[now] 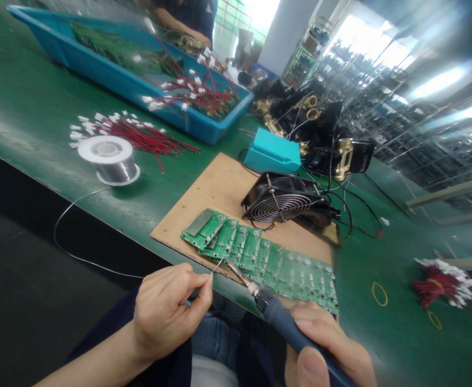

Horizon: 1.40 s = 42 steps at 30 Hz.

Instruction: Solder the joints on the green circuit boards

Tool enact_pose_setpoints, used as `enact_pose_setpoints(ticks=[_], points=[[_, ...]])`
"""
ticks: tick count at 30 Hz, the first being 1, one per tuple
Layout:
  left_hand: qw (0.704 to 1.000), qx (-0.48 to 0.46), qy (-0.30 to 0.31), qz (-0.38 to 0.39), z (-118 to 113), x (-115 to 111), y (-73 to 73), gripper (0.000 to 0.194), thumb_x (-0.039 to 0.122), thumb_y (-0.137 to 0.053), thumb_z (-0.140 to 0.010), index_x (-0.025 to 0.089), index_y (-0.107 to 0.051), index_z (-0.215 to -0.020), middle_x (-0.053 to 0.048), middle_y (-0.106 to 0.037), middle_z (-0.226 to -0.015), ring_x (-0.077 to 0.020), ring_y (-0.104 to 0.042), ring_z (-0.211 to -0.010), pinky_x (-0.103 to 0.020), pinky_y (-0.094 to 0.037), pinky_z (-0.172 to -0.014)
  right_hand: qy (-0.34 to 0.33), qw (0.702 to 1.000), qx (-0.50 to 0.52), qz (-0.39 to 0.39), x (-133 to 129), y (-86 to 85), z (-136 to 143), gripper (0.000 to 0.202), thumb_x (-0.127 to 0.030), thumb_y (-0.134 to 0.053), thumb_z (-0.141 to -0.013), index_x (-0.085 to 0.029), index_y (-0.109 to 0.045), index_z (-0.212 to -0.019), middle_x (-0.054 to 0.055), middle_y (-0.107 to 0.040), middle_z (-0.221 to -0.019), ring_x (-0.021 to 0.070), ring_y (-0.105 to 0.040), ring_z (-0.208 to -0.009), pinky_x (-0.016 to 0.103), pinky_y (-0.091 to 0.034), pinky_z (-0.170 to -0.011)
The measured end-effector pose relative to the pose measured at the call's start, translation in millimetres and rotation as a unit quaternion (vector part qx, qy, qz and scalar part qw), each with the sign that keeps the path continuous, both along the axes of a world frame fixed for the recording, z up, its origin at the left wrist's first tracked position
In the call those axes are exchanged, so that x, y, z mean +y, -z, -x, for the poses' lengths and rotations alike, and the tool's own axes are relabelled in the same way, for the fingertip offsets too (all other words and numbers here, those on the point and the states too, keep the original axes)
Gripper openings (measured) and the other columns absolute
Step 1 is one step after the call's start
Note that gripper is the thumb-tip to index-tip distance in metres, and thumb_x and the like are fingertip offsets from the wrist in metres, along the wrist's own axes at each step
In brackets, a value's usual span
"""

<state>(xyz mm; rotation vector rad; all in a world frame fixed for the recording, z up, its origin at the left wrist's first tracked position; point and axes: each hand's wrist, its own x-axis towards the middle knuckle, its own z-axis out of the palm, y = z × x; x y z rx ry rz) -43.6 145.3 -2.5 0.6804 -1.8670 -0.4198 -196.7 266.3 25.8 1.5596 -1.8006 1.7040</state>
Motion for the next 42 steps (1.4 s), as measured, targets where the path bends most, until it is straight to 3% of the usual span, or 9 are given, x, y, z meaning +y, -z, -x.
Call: enact_pose_setpoints(ticks=[5, 12, 19, 22, 30, 32, 36, 42], points=[[1.000, -0.012, 0.001, 0.017, 2, -2, 0.4, 0.019, 0.009, -0.063, -0.089, 0.019, -0.060, -0.073, 0.010, -0.040, -0.051, -0.0039, -0.043, -0.041, -0.018, -0.039, -0.047, -0.039, 0.997, 0.047, 0.046, -3, -0.9, 6, 0.018, -0.027, -0.056, -0.098, -0.016, -0.069, -0.101, 0.002, -0.065, -0.071, 0.0159, -0.065, -0.058, 0.031, -0.055, -0.053], [1.000, -0.014, -0.003, 0.018, 2, -2, 2.4, 0.019, 0.009, -0.063, -0.090, 0.019, -0.059, -0.073, 0.010, -0.042, -0.050, -0.0047, -0.045, -0.041, -0.019, -0.039, -0.047, -0.008, 0.999, -0.015, -0.034, 6, -2.7, -2, 0.013, -0.030, -0.061, -0.097, -0.020, -0.067, -0.103, 0.005, -0.068, -0.079, 0.0191, -0.068, -0.068, 0.034, -0.056, -0.059], [1.000, -0.014, 0.007, 0.000, -9, 3, 3.7, 0.013, 0.015, -0.064, -0.094, 0.019, -0.061, -0.083, 0.011, -0.042, -0.053, -0.0034, -0.046, -0.044, -0.016, -0.040, -0.049, -0.065, 0.993, 0.049, 0.082, -4, 0.7, 18, 0.021, -0.026, -0.056, -0.098, -0.014, -0.073, -0.103, 0.003, -0.069, -0.074, 0.0171, -0.069, -0.060, 0.031, -0.058, -0.050], [0.999, -0.021, -0.010, -0.025, -21, 1, 7.4, 0.003, 0.018, -0.062, -0.095, 0.018, -0.064, -0.093, 0.010, -0.045, -0.057, -0.0028, -0.047, -0.046, -0.014, -0.041, -0.049, -0.057, 0.993, 0.054, 0.091, -7, -2.2, 19, 0.018, -0.024, -0.061, -0.096, -0.013, -0.073, -0.103, 0.003, -0.071, -0.077, 0.0160, -0.070, -0.061, 0.030, -0.059, -0.052], [0.995, -0.008, -0.071, -0.067, -44, -12, 26.2, 0.001, 0.017, -0.062, -0.096, 0.018, -0.062, -0.094, 0.006, -0.061, -0.074, -0.0019, -0.053, -0.052, -0.010, -0.045, -0.051, -0.035, 0.999, 0.037, -0.005, -11, -22.1, -2, 0.016, -0.029, -0.065, -0.096, -0.016, -0.071, -0.105, 0.003, -0.073, -0.088, 0.0141, -0.072, -0.078, 0.027, -0.062, -0.075], [0.995, -0.006, -0.067, -0.068, -43, -13, 27.1, 0.002, 0.018, -0.063, -0.096, 0.018, -0.062, -0.094, 0.005, -0.062, -0.073, -0.0032, -0.056, -0.053, -0.011, -0.047, -0.051, -0.032, 0.997, 0.058, -0.049, -15, -28.1, -6, 0.016, -0.032, -0.064, -0.097, -0.018, -0.070, -0.101, 0.003, -0.073, -0.084, 0.0151, -0.073, -0.076, 0.027, -0.062, -0.072], [0.997, -0.011, -0.056, -0.059, -37, -13, 23.8, 0.008, 0.020, -0.061, -0.098, 0.018, -0.062, -0.090, 0.006, -0.058, -0.066, -0.0029, -0.053, -0.049, -0.011, -0.044, -0.049, -0.017, 0.992, 0.113, -0.054, -29, -38.3, -8, 0.017, -0.035, -0.059, -0.098, -0.020, -0.067, -0.095, 0.001, -0.072, -0.075, 0.0149, -0.071, -0.062, 0.026, -0.060, -0.056], [0.997, -0.012, -0.049, -0.051, -34, -12, 22.0, 0.010, 0.022, -0.058, -0.100, 0.019, -0.061, -0.091, 0.007, -0.057, -0.064, -0.0024, -0.053, -0.049, -0.010, -0.044, -0.051, -0.054, 0.989, 0.126, -0.055, -48, -45.4, -13, 0.014, -0.027, -0.056, -0.098, -0.018, -0.062, -0.090, -0.003, -0.070, -0.069, 0.0087, -0.070, -0.058, 0.016, -0.057, -0.057]])
